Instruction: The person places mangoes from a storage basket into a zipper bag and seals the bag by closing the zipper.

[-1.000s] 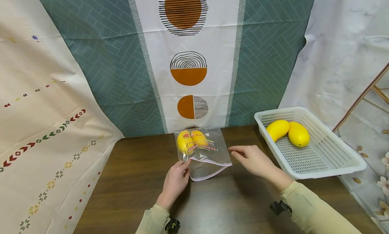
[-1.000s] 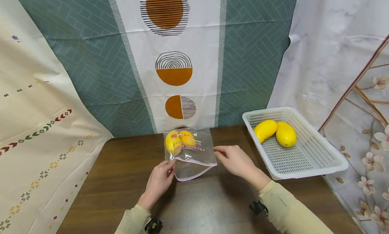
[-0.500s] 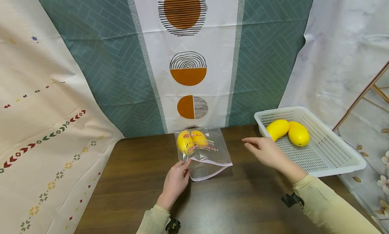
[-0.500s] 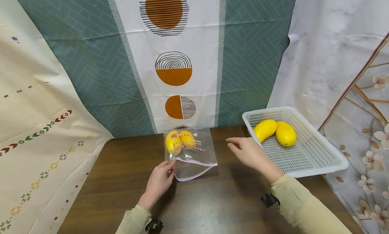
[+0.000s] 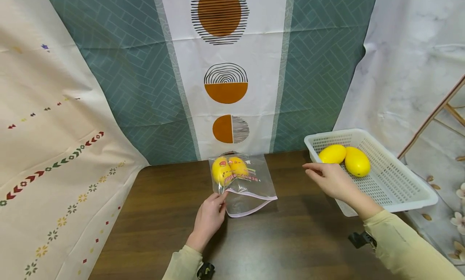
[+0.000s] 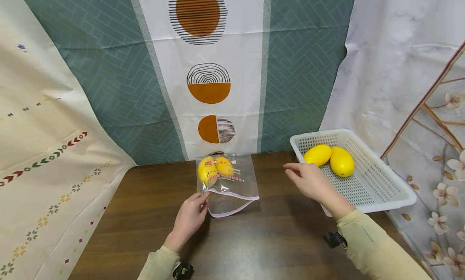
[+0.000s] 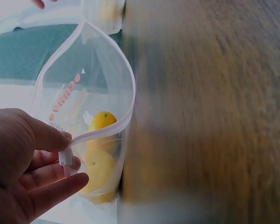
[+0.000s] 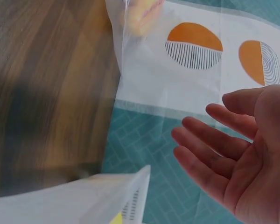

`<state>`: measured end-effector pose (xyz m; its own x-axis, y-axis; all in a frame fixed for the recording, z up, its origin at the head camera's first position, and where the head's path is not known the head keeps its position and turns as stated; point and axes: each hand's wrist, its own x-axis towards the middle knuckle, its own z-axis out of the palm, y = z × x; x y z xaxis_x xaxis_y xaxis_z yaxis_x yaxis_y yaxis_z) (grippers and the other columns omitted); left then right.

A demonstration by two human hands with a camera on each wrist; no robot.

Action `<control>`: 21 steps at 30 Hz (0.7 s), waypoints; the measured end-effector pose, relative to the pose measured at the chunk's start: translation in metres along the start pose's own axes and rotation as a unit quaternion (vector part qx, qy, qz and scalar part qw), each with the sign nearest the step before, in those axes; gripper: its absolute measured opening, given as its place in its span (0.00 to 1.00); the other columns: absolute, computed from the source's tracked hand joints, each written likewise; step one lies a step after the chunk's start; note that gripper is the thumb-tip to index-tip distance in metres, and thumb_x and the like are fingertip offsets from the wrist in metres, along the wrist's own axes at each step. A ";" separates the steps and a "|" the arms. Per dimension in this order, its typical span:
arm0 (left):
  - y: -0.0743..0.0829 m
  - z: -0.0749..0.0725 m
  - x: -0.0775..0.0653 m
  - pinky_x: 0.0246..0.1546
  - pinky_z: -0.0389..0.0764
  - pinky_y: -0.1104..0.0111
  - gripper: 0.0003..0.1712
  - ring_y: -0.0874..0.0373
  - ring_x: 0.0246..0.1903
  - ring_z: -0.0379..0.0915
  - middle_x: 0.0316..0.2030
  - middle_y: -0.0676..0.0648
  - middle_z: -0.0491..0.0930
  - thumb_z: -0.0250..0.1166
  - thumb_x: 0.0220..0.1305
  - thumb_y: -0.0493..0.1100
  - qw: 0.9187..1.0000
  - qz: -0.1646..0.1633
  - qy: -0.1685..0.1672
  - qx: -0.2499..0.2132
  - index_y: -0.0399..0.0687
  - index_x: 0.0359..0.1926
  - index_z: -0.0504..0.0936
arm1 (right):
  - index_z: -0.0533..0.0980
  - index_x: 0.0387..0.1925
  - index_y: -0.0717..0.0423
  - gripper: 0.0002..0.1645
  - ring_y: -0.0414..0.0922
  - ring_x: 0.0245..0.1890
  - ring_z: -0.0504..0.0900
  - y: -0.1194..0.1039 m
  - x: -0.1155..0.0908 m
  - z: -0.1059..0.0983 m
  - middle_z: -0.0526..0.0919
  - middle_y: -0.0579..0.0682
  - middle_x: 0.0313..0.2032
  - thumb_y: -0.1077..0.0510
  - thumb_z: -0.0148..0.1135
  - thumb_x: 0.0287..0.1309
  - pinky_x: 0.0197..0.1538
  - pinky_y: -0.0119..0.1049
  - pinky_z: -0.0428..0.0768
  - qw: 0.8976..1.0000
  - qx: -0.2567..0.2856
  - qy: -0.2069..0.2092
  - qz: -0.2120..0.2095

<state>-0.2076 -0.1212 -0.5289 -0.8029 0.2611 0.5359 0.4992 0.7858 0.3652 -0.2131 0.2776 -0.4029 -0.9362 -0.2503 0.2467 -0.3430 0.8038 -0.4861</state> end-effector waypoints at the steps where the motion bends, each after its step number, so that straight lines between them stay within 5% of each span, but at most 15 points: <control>1: 0.000 0.000 0.000 0.24 0.75 0.72 0.26 0.62 0.23 0.68 0.29 0.51 0.78 0.80 0.55 0.27 1.000 0.000 0.000 0.001 0.41 0.57 0.90 | 0.84 0.62 0.61 0.20 0.49 0.39 0.84 0.002 -0.001 -0.002 0.89 0.60 0.52 0.55 0.63 0.77 0.46 0.50 0.82 1.000 -0.005 0.000 0.001; 7: -0.001 0.000 -0.001 0.23 0.73 0.72 0.27 0.63 0.23 0.68 0.28 0.52 0.77 0.80 0.54 0.26 1.000 0.002 0.002 0.002 0.41 0.56 0.91 | 0.83 0.63 0.62 0.22 0.56 0.46 0.87 0.017 -0.001 -0.013 0.88 0.63 0.54 0.54 0.61 0.78 0.49 0.55 0.82 1.000 -0.017 -0.004 0.024; 13: -0.002 0.000 -0.002 0.23 0.73 0.72 0.26 0.63 0.23 0.67 0.28 0.51 0.78 0.79 0.53 0.26 1.000 0.002 0.007 0.006 0.41 0.55 0.91 | 0.81 0.63 0.66 0.24 0.57 0.42 0.85 0.039 0.007 -0.033 0.87 0.68 0.53 0.52 0.59 0.78 0.45 0.54 0.81 0.998 -0.052 -0.022 0.038; 21: -0.002 -0.001 -0.001 0.23 0.73 0.71 0.24 0.61 0.23 0.68 0.28 0.51 0.77 0.78 0.55 0.27 1.000 0.001 0.005 0.009 0.42 0.55 0.91 | 0.76 0.63 0.76 0.27 0.73 0.53 0.82 0.071 0.024 -0.066 0.84 0.76 0.52 0.55 0.56 0.79 0.56 0.68 0.78 0.990 -0.106 -0.075 0.047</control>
<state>-0.2077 -0.1238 -0.5292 -0.7986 0.2573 0.5440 0.4947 0.7954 0.3501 -0.2550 0.3641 -0.3764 -0.9697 -0.2331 0.0726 -0.2441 0.9190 -0.3096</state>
